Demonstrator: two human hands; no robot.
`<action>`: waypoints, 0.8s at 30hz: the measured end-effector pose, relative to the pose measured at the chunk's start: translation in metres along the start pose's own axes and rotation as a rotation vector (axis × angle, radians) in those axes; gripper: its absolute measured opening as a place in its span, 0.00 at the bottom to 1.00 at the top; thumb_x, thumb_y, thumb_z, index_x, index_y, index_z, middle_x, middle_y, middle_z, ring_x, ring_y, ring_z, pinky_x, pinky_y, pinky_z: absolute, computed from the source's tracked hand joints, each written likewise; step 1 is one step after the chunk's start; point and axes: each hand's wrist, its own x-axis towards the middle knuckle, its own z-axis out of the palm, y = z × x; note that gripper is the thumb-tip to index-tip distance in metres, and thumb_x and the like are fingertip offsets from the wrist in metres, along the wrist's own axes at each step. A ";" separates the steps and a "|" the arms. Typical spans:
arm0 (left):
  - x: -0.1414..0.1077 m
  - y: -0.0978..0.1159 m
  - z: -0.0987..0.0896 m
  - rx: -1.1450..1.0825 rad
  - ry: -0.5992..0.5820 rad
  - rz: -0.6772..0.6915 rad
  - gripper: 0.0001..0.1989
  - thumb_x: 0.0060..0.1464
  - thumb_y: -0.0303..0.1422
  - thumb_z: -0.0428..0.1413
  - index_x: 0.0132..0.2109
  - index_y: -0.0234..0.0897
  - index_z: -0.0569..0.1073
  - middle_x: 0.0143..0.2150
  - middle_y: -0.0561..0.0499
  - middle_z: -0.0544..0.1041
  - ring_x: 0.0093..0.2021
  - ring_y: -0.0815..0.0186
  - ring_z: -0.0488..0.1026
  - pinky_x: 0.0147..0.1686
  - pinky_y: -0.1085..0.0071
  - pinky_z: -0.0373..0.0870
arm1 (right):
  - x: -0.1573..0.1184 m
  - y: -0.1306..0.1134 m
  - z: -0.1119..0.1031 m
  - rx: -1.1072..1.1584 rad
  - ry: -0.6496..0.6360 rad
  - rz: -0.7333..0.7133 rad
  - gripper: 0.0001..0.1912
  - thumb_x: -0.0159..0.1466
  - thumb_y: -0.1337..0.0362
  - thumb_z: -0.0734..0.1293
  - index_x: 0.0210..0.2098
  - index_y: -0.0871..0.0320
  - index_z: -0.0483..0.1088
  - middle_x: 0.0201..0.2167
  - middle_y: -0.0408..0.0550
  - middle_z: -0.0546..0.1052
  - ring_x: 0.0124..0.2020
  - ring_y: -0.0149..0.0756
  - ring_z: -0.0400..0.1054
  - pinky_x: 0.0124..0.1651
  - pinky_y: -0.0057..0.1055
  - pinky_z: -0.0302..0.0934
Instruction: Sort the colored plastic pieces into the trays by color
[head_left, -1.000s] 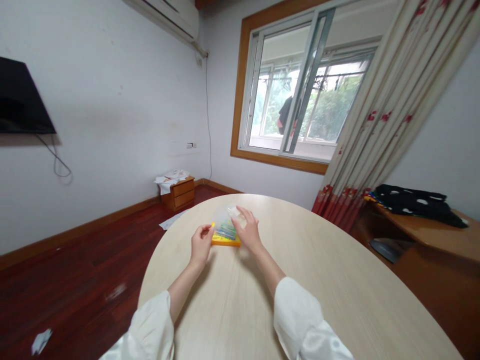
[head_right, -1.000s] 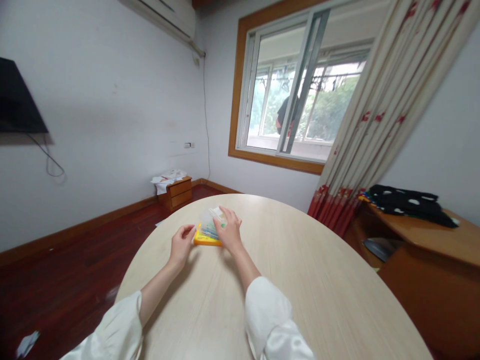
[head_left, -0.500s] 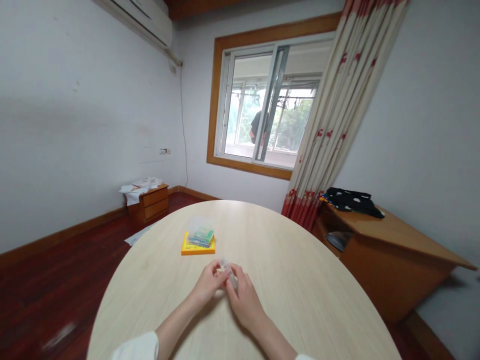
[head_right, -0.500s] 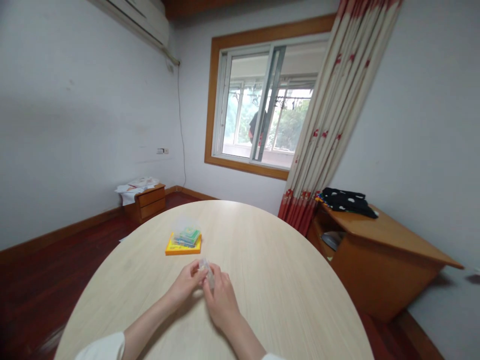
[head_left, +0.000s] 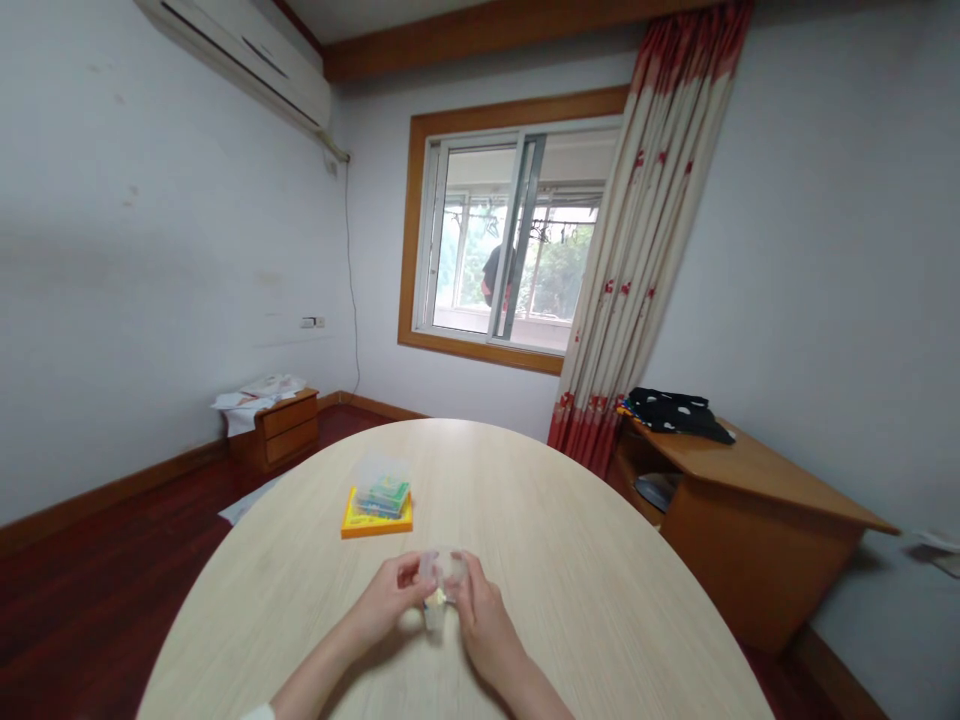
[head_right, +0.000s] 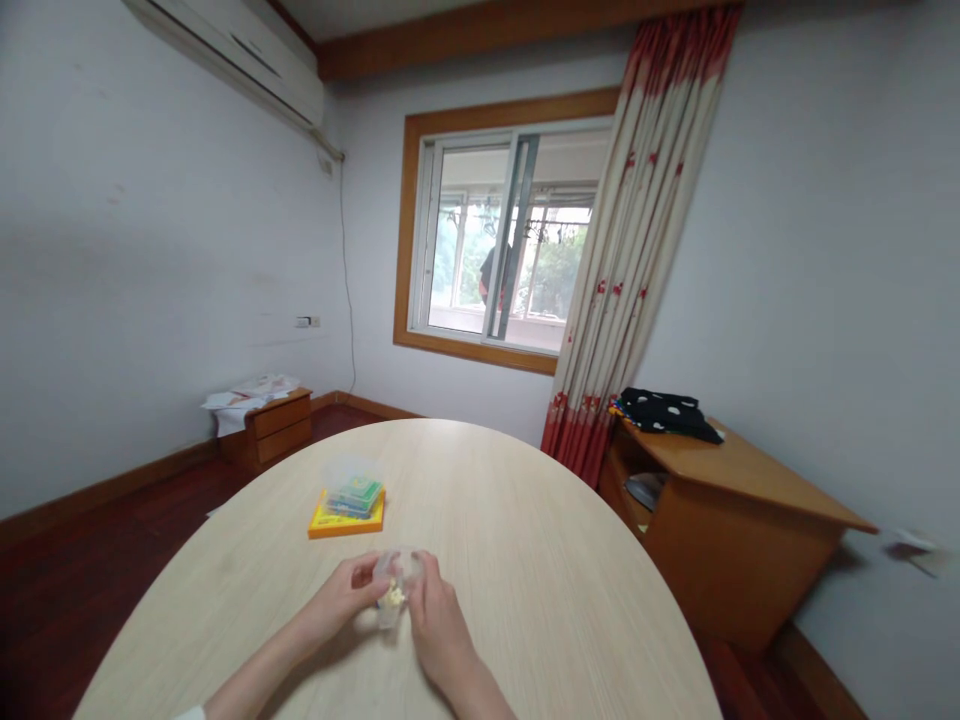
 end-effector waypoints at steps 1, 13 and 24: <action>0.000 0.000 -0.002 -0.015 0.005 -0.009 0.31 0.41 0.47 0.63 0.48 0.29 0.73 0.43 0.41 0.75 0.42 0.60 0.71 0.43 0.67 0.67 | 0.001 0.001 0.000 0.042 0.011 0.022 0.15 0.64 0.66 0.54 0.48 0.58 0.62 0.37 0.51 0.77 0.35 0.37 0.73 0.38 0.30 0.64; -0.012 0.014 -0.002 0.337 -0.066 0.061 0.35 0.35 0.17 0.51 0.55 0.38 0.71 0.53 0.47 0.72 0.51 0.60 0.67 0.53 0.66 0.60 | 0.013 0.009 -0.006 0.176 0.111 0.111 0.07 0.55 0.66 0.55 0.27 0.57 0.64 0.24 0.42 0.70 0.29 0.35 0.65 0.33 0.29 0.58; -0.017 0.025 -0.001 0.437 -0.161 0.128 0.31 0.34 0.17 0.49 0.47 0.41 0.77 0.47 0.50 0.77 0.46 0.57 0.68 0.54 0.60 0.57 | 0.010 0.009 -0.008 0.159 0.014 0.073 0.12 0.50 0.71 0.55 0.26 0.58 0.68 0.25 0.45 0.74 0.31 0.36 0.68 0.36 0.31 0.60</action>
